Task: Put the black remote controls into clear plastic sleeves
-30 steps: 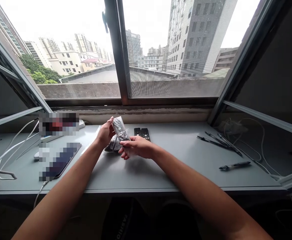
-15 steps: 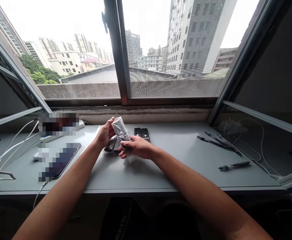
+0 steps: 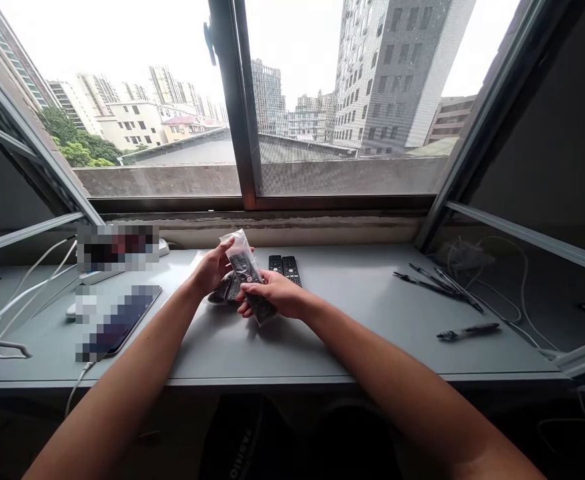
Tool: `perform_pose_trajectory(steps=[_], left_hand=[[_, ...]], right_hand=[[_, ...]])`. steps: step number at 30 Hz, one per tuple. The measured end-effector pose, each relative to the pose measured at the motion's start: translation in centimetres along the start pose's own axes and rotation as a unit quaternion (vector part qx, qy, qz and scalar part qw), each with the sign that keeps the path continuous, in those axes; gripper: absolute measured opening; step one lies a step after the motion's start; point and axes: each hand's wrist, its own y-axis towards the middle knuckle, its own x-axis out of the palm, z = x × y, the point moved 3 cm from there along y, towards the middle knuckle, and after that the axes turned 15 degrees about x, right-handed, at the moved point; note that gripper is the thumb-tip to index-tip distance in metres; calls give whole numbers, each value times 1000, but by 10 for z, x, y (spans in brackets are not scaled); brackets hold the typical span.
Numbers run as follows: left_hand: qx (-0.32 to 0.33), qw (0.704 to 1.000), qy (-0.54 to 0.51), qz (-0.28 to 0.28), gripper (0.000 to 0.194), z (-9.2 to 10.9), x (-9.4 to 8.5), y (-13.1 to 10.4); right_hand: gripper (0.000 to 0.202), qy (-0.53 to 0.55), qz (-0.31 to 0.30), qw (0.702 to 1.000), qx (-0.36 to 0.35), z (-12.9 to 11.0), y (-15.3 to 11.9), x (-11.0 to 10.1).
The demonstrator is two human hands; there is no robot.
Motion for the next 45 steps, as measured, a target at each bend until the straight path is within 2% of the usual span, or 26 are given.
perform_pose_trajectory(steps=[3, 8, 11, 15, 22, 27, 29, 32, 35, 36, 38, 39, 41, 43, 45], left_hand=[[4, 1000, 14, -25, 49, -3, 1, 0], [50, 999, 6, 10, 47, 1, 0, 0], [27, 1000, 0, 3, 55, 1, 1, -1], [-4, 998, 17, -54, 50, -4, 4, -3], [29, 999, 34, -21, 55, 2, 1, -3], [5, 997, 42, -62, 50, 3, 1, -4], [27, 999, 20, -11, 46, 3, -5, 1], [53, 987, -37, 146, 37, 1, -22, 9], [31, 943, -83, 321, 19, -3, -45, 11], [20, 927, -94, 363, 14, -4, -50, 11], [6, 908, -111, 403, 10, -4, -58, 11], [5, 907, -119, 404, 9, -4, -59, 12], [6, 919, -133, 370, 8, -2, -56, 13], [1, 944, -145, 296, 13, 0, -48, 14], [-10, 967, -142, 210, 20, 0, -36, 13]], right_hand=[[51, 3, 11, 1000, -9, -2, 0, -1], [49, -3, 11, 1000, 13, -2, 0, -1], [46, -4, 18, 1000, 14, -1, 1, -3], [43, 5, 26, 1000, -6, -2, 2, -4], [34, 9, 19, 999, 30, -3, -2, -2], [29, 11, 27, 999, 30, -7, -5, 0], [30, 2, 23, 999, 37, -8, -6, 0], [32, -12, 17, 999, 49, -10, -8, -3], [28, -20, 33, 998, 53, -11, -7, -7], [26, -19, 48, 997, 49, -12, -6, -9], [24, 3, 93, 995, 18, -16, -6, -14], [24, 23, 121, 992, -7, -19, -6, -16], [25, 63, 165, 983, -52, -24, -9, -21], [25, 75, 175, 979, -72, -28, -14, -23], [29, 55, 150, 985, -70, -31, -18, -22]])
